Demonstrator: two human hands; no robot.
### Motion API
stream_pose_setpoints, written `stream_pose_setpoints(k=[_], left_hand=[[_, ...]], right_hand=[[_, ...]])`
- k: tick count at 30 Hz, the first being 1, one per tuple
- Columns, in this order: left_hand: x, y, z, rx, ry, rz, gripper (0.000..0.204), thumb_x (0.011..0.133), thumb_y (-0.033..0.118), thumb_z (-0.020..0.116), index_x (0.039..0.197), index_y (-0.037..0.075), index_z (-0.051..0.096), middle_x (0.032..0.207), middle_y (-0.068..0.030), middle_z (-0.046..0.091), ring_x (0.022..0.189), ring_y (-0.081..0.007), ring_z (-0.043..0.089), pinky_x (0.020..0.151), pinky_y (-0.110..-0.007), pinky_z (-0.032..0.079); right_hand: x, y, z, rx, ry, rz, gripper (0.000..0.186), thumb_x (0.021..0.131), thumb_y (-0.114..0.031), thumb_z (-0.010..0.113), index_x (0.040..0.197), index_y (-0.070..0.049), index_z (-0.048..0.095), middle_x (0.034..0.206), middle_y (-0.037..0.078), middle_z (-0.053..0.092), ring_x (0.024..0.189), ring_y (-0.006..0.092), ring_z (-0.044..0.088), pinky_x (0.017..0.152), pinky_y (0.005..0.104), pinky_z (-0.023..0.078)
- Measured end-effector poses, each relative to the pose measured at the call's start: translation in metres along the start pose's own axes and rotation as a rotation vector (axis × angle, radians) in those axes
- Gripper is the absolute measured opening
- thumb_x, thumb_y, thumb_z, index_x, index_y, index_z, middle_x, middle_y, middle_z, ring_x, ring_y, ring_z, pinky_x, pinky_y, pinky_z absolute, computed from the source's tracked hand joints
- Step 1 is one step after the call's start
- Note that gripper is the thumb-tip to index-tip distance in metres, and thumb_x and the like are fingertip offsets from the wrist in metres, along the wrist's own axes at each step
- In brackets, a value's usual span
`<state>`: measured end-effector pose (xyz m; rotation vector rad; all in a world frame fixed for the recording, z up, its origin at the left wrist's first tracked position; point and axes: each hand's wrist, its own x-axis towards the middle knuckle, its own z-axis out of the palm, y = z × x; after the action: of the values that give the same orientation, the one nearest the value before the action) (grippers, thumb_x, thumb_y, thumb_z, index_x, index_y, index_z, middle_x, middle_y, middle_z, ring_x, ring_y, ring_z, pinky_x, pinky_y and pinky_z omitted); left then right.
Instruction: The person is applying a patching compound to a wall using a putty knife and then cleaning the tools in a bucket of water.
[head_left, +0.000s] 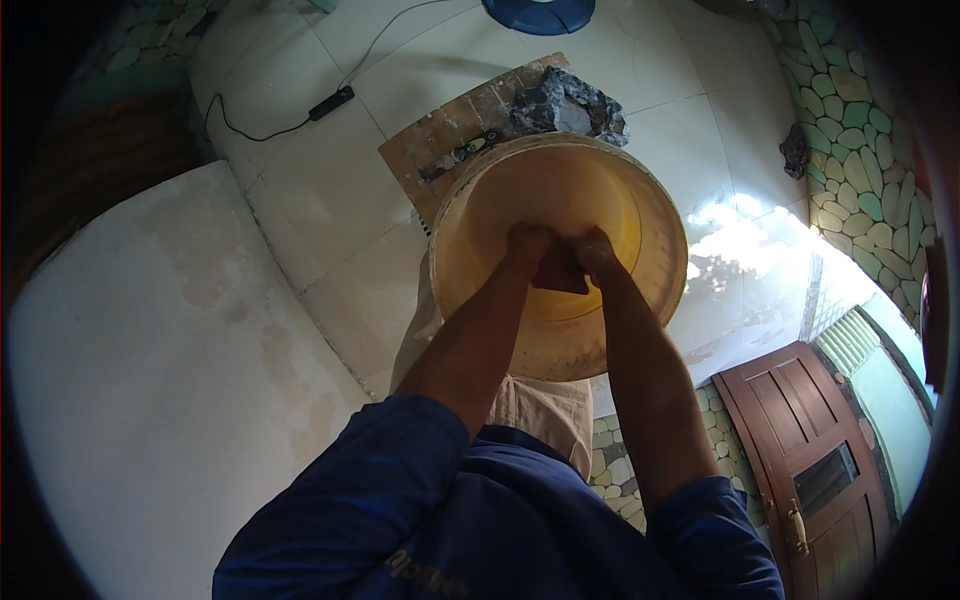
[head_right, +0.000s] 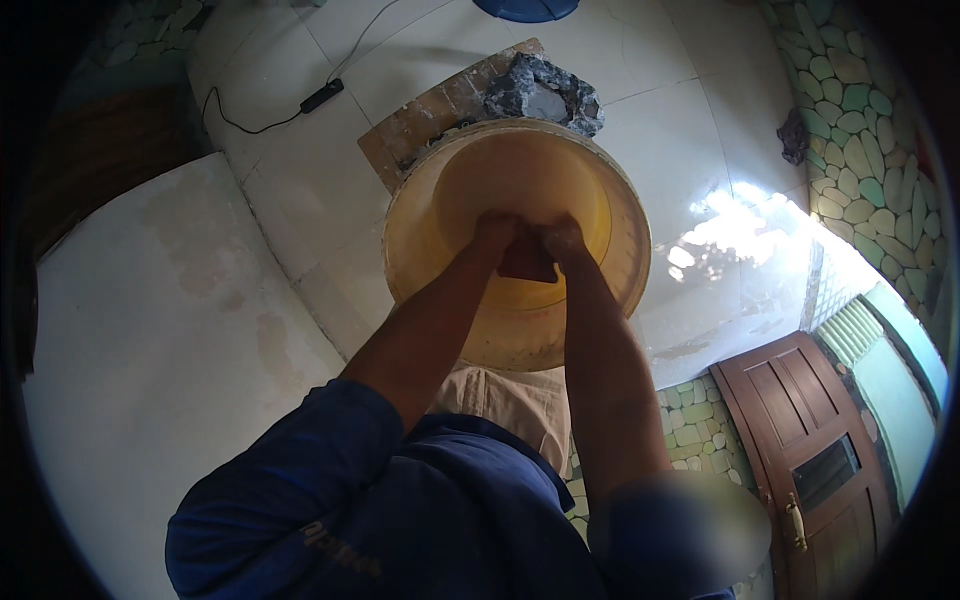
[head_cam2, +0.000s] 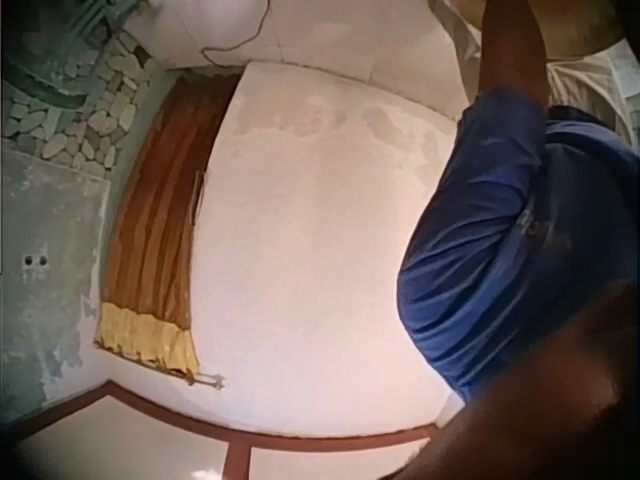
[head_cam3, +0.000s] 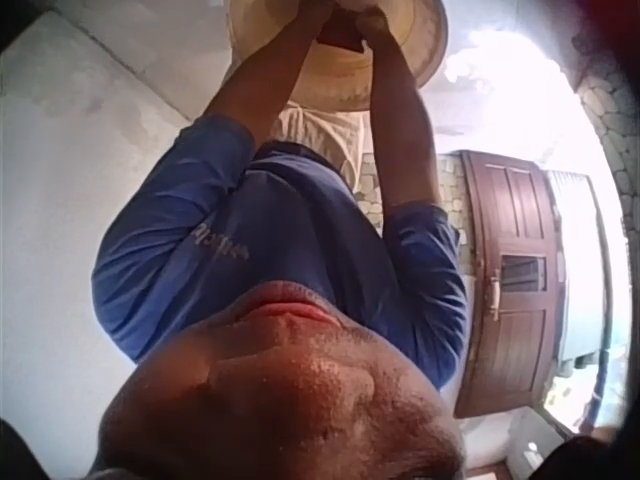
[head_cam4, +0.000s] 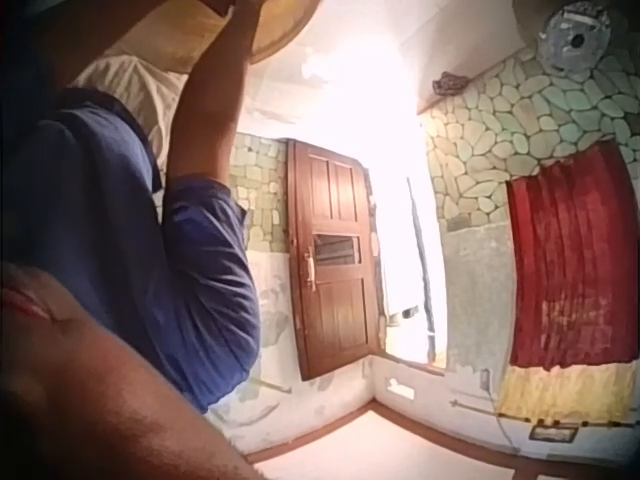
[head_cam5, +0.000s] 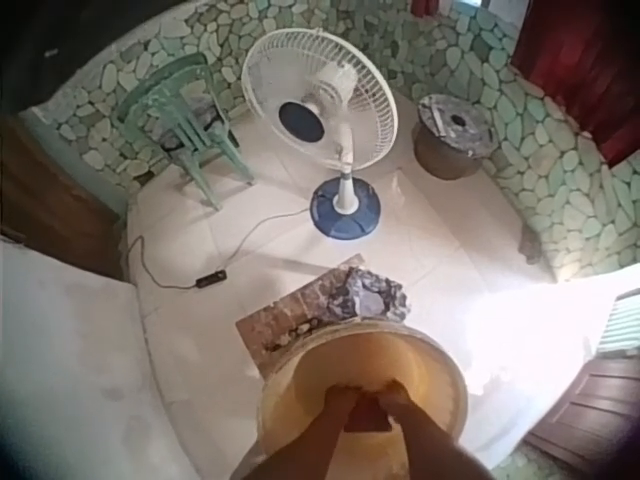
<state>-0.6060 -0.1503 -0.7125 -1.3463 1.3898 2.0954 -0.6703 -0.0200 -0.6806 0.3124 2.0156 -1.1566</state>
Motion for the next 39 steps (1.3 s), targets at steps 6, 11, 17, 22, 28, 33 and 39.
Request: stream_pose_setpoints(k=[6, 11, 17, 22, 28, 33, 39], left_hand=[[0.048, -0.022, -0.053, 0.648, -0.188, 0.778, 0.014, 0.077, 0.007, 0.064, 0.091, 0.004, 0.063, 0.083, -0.0072, 0.062, 0.072, -0.0179, 0.06, 0.063, -0.035, 0.051], [-0.063, 0.047, 0.039, 0.147, -0.309, -0.486, 0.012, 0.084, 0.009, 0.056, 0.096, 0.007, 0.06, 0.084, -0.0071, 0.061, 0.074, -0.0166, 0.06, 0.063, -0.037, 0.051], [-0.017, 0.0, 0.009, -0.078, 0.161, -0.389, 0.015, 0.085, 0.007, 0.051, 0.098, 0.005, 0.058, 0.091, -0.0108, 0.06, 0.077, -0.0226, 0.06, 0.066, -0.041, 0.053], [-0.006, -0.028, 0.013, -0.355, 0.067, -0.425, 0.02, 0.086, 0.012, 0.047, 0.102, 0.003, 0.056, 0.095, -0.0141, 0.059, 0.08, -0.0272, 0.061, 0.066, -0.043, 0.053], [-0.022, -0.002, 0.005, -0.42, -0.114, -0.384, 0.034, 0.093, 0.035, 0.044, 0.104, 0.006, 0.056, 0.097, -0.0107, 0.06, 0.081, -0.0266, 0.062, 0.07, -0.041, 0.053], [-0.036, 0.005, 0.055, -0.505, -0.408, -0.364, 0.044, 0.092, 0.05, 0.046, 0.1, 0.008, 0.059, 0.09, -0.0068, 0.061, 0.076, -0.0237, 0.061, 0.071, -0.038, 0.052], [-0.003, -0.028, 0.005, 0.188, -0.001, -0.147, 0.031, 0.093, 0.033, 0.049, 0.094, 0.006, 0.064, 0.089, -0.0118, 0.065, 0.077, -0.0267, 0.063, 0.068, -0.041, 0.05]], right_hand=[[-0.004, -0.048, 0.024, -0.278, -0.072, -0.141, 0.032, 0.075, -0.025, 0.07, 0.095, -0.001, 0.061, 0.092, 0.019, 0.064, 0.088, 0.0327, 0.064, 0.078, 0.0385, 0.051], [-0.002, 0.031, -0.026, -0.363, 0.298, -0.057, 0.044, 0.071, -0.038, 0.071, 0.093, -0.002, 0.059, 0.096, 0.021, 0.062, 0.098, 0.0353, 0.06, 0.084, 0.0408, 0.049], [-0.04, -0.035, -0.007, -1.308, -0.063, -0.686, 0.041, 0.07, -0.036, 0.072, 0.091, -0.002, 0.065, 0.088, 0.014, 0.066, 0.087, 0.0259, 0.065, 0.078, 0.0348, 0.052], [-0.02, -0.046, -0.016, -0.551, -0.761, 0.167, 0.035, 0.069, -0.037, 0.07, 0.089, -0.008, 0.07, 0.092, 0.013, 0.068, 0.088, 0.0189, 0.066, 0.08, 0.0337, 0.05], [-0.006, -0.05, 0.009, -1.112, -0.651, -0.55, 0.03, 0.078, -0.025, 0.064, 0.092, 0.001, 0.066, 0.08, 0.011, 0.065, 0.071, 0.0192, 0.059, 0.068, 0.03, 0.048], [0.045, 0.038, -0.035, -0.404, -0.201, -0.449, 0.025, 0.079, -0.021, 0.06, 0.085, 0.002, 0.066, 0.08, 0.014, 0.065, 0.071, 0.022, 0.061, 0.068, 0.0279, 0.049], [0.042, 0.016, -0.01, -0.751, -0.257, -0.208, 0.028, 0.075, -0.017, 0.056, 0.093, 0.003, 0.065, 0.092, 0.023, 0.064, 0.091, 0.0314, 0.063, 0.081, 0.036, 0.05]])
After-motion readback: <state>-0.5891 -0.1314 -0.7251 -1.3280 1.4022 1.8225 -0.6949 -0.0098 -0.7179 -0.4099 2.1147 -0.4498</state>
